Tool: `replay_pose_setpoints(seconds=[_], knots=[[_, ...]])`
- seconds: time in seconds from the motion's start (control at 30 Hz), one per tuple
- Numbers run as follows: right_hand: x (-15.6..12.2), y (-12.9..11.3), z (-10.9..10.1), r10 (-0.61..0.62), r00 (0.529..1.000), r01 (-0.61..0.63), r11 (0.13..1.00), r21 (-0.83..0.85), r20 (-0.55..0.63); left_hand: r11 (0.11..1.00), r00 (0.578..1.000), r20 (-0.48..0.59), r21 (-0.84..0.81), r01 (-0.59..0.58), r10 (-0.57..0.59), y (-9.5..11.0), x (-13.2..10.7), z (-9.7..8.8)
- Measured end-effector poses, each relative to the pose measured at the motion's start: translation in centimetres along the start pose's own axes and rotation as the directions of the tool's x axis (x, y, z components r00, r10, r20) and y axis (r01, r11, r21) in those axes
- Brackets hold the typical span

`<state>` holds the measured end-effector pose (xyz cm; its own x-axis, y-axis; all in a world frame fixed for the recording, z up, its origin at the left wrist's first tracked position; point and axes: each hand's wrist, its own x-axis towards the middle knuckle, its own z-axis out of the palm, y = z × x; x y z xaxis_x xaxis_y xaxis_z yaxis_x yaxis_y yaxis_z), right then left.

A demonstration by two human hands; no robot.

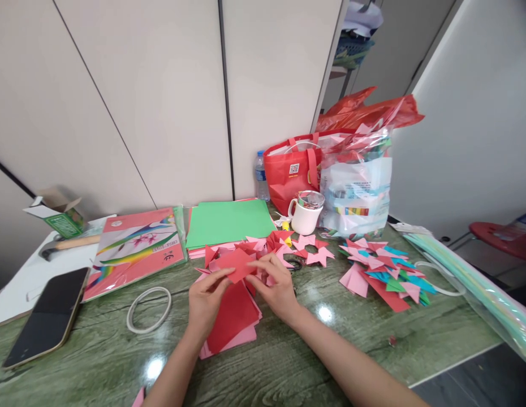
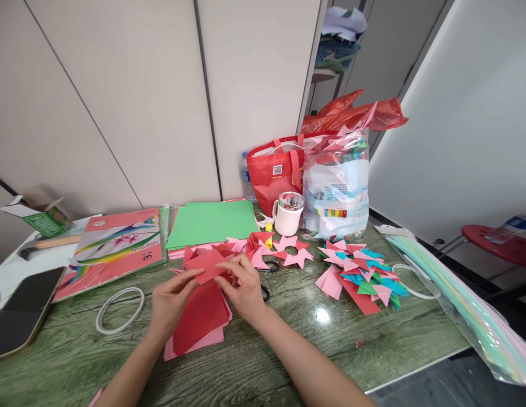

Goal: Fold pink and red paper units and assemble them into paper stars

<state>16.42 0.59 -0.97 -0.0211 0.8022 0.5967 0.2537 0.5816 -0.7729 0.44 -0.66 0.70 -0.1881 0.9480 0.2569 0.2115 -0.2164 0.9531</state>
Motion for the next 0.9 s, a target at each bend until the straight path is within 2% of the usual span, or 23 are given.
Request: replay_pose_setpoints(seconds=[0.1, 0.17, 0.23, 0.33, 0.43, 0.5, 0.57, 0.63, 0.7, 0.9], knots=[[-0.06, 0.0, 0.16, 0.087, 0.996, -0.088, 0.995, 0.054, 0.01, 1.0, 0.999, -0.045, 0.003, -0.019, 0.019, -0.19, 0.01, -0.05], [-0.06, -0.04, 0.23, 0.107, 0.994, -0.106, 0.992, 0.066, -0.001, 0.999, 0.997, -0.068, 0.027, -0.035, 0.037, -0.3, -0.04, -0.04], [-0.08, -0.04, 0.3, 0.131, 0.991, -0.134, 0.986, 0.096, 0.04, 0.997, 0.995, -0.08, 0.046, -0.054, 0.058, -0.33, -0.11, 0.01], [-0.23, 0.09, 0.42, 0.17, 0.978, -0.189, 0.968, 0.162, 0.125, 0.993, 0.995, -0.024, 0.061, -0.097, 0.098, -0.26, -0.18, 0.12], [-0.33, 0.3, 0.46, 0.148, 0.982, -0.165, 0.974, 0.156, 0.117, 0.992, 0.992, 0.073, 0.065, -0.108, 0.103, -0.18, -0.15, 0.25], [-0.29, 0.44, 0.41, 0.144, 0.987, -0.153, 0.979, 0.135, 0.076, 0.997, 0.992, 0.105, 0.036, -0.067, 0.063, -0.18, -0.08, 0.31], [-0.2, 0.54, 0.33, 0.163, 0.986, -0.167, 0.977, 0.132, 0.043, 0.998, 0.988, 0.154, -0.06, 0.015, -0.006, -0.18, 0.0, 0.32], [-0.12, 0.58, 0.28, 0.178, 0.983, -0.183, 0.971, 0.151, 0.049, 0.983, 0.97, 0.232, -0.151, 0.105, -0.068, -0.16, 0.09, 0.27], [-0.09, 0.59, 0.29, 0.169, 0.983, -0.179, 0.968, 0.177, 0.073, 0.974, 0.955, 0.276, -0.164, 0.154, -0.105, -0.13, 0.21, 0.16], [-0.15, 0.71, 0.44, 0.153, 0.984, -0.169, 0.967, 0.189, 0.095, 0.978, 0.972, 0.193, -0.127, 0.164, -0.137, -0.27, 0.52, -0.09]])
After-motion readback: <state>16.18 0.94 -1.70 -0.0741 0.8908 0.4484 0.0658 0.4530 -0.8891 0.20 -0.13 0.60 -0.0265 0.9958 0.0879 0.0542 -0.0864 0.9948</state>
